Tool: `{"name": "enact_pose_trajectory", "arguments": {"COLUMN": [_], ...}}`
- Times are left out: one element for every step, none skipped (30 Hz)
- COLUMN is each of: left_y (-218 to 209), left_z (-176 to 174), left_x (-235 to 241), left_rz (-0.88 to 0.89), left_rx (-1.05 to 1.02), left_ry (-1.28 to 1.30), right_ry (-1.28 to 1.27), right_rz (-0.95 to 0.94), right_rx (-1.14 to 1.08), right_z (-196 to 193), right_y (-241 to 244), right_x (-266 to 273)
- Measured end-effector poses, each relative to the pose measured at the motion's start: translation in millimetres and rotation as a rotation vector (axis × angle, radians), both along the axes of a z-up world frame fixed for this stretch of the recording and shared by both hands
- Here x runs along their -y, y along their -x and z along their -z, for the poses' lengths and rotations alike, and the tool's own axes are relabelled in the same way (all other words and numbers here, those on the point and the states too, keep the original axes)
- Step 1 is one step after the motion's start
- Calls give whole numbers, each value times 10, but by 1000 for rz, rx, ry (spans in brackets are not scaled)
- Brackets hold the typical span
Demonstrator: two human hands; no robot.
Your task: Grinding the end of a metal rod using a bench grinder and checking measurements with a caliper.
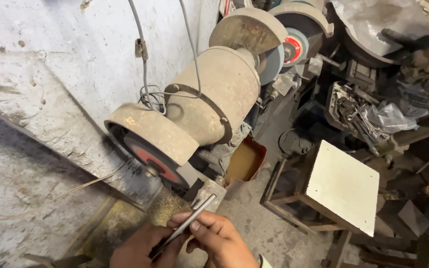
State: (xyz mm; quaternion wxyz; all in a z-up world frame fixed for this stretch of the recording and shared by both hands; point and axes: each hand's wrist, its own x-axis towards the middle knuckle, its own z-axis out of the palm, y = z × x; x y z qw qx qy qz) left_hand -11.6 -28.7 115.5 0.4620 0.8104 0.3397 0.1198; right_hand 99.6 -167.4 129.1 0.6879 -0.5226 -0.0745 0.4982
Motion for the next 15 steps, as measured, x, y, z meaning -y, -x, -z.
{"name": "enact_pose_trajectory", "arguments": {"left_y": [-30, -36, -43, -51, -34, -24, -13, -11, -8, -1, -3, -5, -8, -15, -23], "left_z": [-106, -141, -175, -211, -146, -83, -21, -6, 10, 24, 20, 18, 16, 11, 6], "left_x": [-17, -35, -53, -72, -72, -76, -80, -65, -52, -39, -50, -60, -71, -94, -117], "left_rz": [-33, -32, 2, 34, 35, 71, 106, 105, 71, 36, 35, 38, 41, 40, 71], "left_rx": [-106, -107, -175, -243, -244, -180, -115, -113, -79, -46, -46, -48, -51, -50, -75], "left_ry": [94, 95, 124, 154, 155, 179, 202, 202, 228, 255, 255, 230, 206, 206, 159], "right_ry": [-11, -10, -9, -8, -7, -23, -38, -39, -26, -13, -14, -46, -79, -79, -43], "right_rz": [29, 29, 64, 99, 99, 97, 94, 93, 109, 124, 123, 133, 143, 142, 149], "right_rx": [17, 16, -10, -37, -37, -36, -35, -34, -25, -18, -18, -13, -7, -7, 4], "right_z": [-19, -23, -26, -31, 17, 63, 108, 120, 132, 145, 196, 249, 301, 258, 215], "right_y": [10, 21, 32, 41, 44, 40, 37, 45, 53, 65, 70, 76, 80, 78, 74], "right_x": [-3, -3, -3, -4, 5, 10, 14, -1, -16, -33, -41, -49, -56, -89, -122]}}
